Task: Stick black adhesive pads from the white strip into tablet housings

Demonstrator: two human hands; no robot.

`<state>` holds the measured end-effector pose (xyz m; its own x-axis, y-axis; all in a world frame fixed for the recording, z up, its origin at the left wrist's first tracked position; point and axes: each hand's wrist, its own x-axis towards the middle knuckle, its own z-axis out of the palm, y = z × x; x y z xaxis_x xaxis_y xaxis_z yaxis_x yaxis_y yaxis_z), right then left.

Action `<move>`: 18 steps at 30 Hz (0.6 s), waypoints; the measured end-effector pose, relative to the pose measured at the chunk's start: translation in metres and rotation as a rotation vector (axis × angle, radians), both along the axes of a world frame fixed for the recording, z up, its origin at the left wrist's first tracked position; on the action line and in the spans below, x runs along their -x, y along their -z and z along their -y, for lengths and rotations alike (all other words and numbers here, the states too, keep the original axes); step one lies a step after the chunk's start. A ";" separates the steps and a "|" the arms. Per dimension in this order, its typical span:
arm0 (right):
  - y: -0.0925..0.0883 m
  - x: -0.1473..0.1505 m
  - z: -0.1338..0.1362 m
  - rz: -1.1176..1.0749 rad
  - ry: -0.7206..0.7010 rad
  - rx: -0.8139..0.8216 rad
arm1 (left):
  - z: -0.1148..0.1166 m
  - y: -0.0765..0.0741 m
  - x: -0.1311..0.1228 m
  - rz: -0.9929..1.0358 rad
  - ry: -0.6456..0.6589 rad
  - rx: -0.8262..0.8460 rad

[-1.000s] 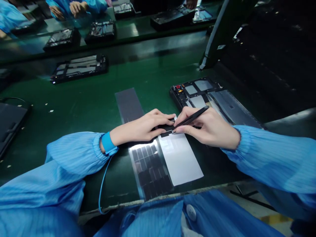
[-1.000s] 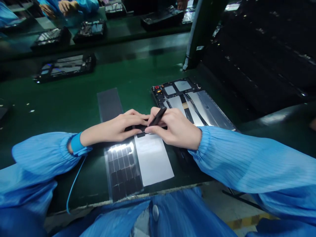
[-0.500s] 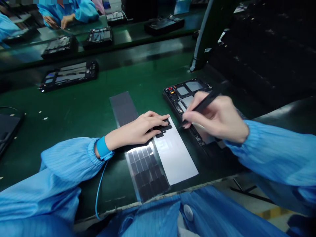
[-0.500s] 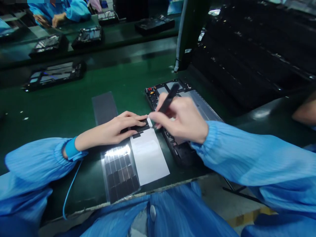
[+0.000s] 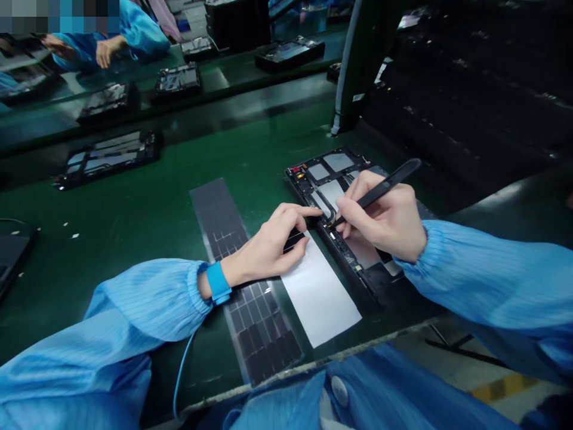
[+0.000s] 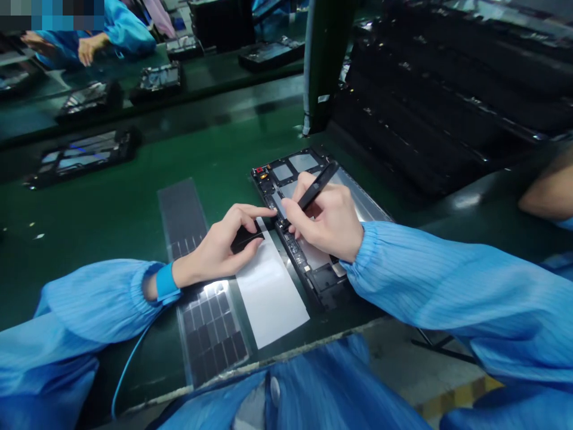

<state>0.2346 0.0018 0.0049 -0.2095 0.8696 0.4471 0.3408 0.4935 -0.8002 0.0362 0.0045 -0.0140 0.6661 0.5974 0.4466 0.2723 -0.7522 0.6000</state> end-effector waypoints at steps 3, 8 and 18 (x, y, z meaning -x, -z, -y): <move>0.000 0.000 -0.001 0.015 0.002 -0.010 | 0.000 -0.002 0.001 -0.006 0.032 -0.008; 0.000 0.001 -0.001 0.132 -0.003 -0.169 | 0.002 -0.004 -0.001 -0.040 0.065 0.006; -0.005 -0.003 0.009 0.217 -0.099 -0.163 | 0.004 -0.008 -0.008 -0.242 0.111 -0.119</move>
<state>0.2381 -0.0072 0.0096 -0.3959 0.7606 0.5145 0.4395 0.6489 -0.6211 0.0441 0.0008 -0.0058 0.8203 0.4672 0.3299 0.3082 -0.8470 0.4332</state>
